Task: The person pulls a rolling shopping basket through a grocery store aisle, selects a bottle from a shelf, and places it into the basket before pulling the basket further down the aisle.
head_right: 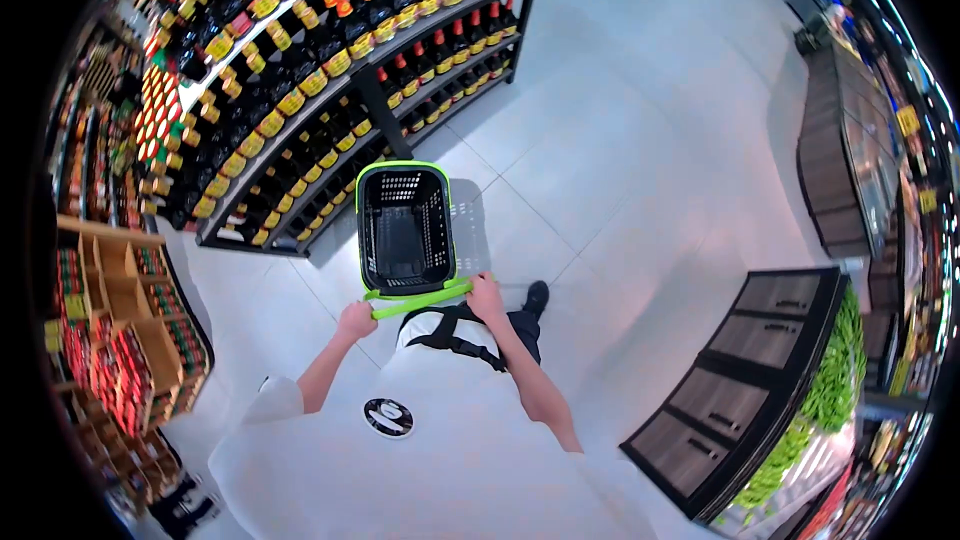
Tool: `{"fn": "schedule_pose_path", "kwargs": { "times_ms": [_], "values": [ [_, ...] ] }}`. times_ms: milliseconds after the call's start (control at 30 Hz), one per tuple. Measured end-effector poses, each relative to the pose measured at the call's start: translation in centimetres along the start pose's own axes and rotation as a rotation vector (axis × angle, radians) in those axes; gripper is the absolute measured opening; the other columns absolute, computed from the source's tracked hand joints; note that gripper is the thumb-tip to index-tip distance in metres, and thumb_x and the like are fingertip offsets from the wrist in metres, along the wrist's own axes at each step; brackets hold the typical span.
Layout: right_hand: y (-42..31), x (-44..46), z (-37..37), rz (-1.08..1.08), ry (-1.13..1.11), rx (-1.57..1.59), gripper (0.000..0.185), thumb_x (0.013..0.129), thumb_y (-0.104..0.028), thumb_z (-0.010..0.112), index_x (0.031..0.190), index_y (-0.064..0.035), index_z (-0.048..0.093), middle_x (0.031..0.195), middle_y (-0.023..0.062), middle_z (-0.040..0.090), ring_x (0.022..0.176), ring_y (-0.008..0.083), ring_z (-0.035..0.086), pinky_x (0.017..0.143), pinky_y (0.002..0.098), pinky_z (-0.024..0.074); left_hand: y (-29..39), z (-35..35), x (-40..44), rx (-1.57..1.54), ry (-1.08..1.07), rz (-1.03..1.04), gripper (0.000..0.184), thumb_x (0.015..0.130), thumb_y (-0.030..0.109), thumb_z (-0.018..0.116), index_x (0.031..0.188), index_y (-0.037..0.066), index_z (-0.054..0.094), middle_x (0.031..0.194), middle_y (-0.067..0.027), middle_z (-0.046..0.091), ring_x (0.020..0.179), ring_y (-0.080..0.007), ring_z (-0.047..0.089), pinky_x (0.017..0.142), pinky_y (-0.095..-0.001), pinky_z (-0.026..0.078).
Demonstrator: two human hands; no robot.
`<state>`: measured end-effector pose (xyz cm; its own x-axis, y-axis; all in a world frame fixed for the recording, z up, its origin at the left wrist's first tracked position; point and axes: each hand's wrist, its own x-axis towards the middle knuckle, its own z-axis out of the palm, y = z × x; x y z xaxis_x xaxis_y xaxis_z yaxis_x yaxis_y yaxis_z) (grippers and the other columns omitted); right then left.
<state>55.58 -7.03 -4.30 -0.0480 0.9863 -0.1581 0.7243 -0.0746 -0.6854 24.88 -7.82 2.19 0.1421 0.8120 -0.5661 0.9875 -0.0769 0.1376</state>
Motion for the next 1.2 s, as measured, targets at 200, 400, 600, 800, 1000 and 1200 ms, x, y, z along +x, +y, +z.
{"fn": "schedule_pose_path", "kwargs": {
  "times_ms": [200,400,600,800,1000,1200],
  "values": [
    [2.6,5.1,-4.7,-0.143,-0.324,-0.1,0.029,0.065,-0.011,0.063,0.093,-0.0044,0.057,0.095,0.0161,0.05,0.094,0.0311,0.049,0.081,0.0422,0.0394,5.1,1.4,-0.3,-0.179,0.183,-0.241,0.014,0.064,0.013,0.053,0.07,0.003,0.061,0.069,-0.0212,0.057,0.069,-0.0359,0.057,0.064,-0.0443,0.047],
    [3.8,9.1,-7.1,-0.266,-0.369,-0.127,0.029,0.068,-0.012,0.061,0.095,-0.0054,0.057,0.096,0.0149,0.05,0.096,0.0295,0.047,0.083,0.0452,0.035,11.0,3.1,-1.0,-0.476,0.389,-0.521,0.015,0.072,0.012,0.051,0.08,0.005,0.062,0.078,-0.0183,0.059,0.074,-0.0356,0.057,0.067,-0.0438,0.046],
    [5.2,11.4,-8.8,-0.387,-0.366,-0.176,0.03,0.064,-0.01,0.061,0.093,-0.0066,0.058,0.094,0.0137,0.05,0.096,0.0277,0.046,0.084,0.0457,0.0325,16.4,4.9,-0.9,-0.601,0.497,-0.634,0.016,0.074,0.013,0.051,0.083,0.004,0.061,0.08,-0.0186,0.059,0.074,-0.036,0.057,0.066,-0.0437,0.045],
    [4.0,13.1,-9.7,-0.416,-0.461,-0.239,0.028,0.063,-0.008,0.058,0.091,-0.0103,0.06,0.098,0.0111,0.047,0.095,0.0327,0.043,0.082,0.0418,0.0366,18.4,6.4,-1.1,-0.624,0.507,-0.699,0.015,0.073,0.012,0.052,0.08,0.004,0.062,0.079,-0.017,0.059,0.074,-0.0362,0.056,0.066,-0.0437,0.045],
    [-0.7,12.0,-7.0,-0.537,-0.46,-0.273,0.027,0.061,-0.006,0.058,0.087,-0.0125,0.061,0.098,0.0101,0.047,0.091,0.0354,0.042,0.079,0.0401,0.0388,16.4,9.6,-3.6,-0.723,0.644,-0.799,0.015,0.071,0.012,0.053,0.078,0.004,0.063,0.079,-0.0165,0.059,0.073,-0.0364,0.056,0.067,-0.0433,0.045],
    [-5.7,11.0,-2.3,-0.781,-0.431,-0.271,0.026,0.058,-0.002,0.058,0.082,-0.0114,0.06,0.094,0.0108,0.047,0.088,0.0334,0.042,0.076,0.0401,0.0373,14.2,13.4,-6.6,-0.708,0.419,-0.841,0.02,0.067,0.019,0.057,0.08,0.006,0.064,0.077,-0.0174,0.06,0.072,-0.0346,0.058,0.068,-0.0431,0.046]
  ]
}}
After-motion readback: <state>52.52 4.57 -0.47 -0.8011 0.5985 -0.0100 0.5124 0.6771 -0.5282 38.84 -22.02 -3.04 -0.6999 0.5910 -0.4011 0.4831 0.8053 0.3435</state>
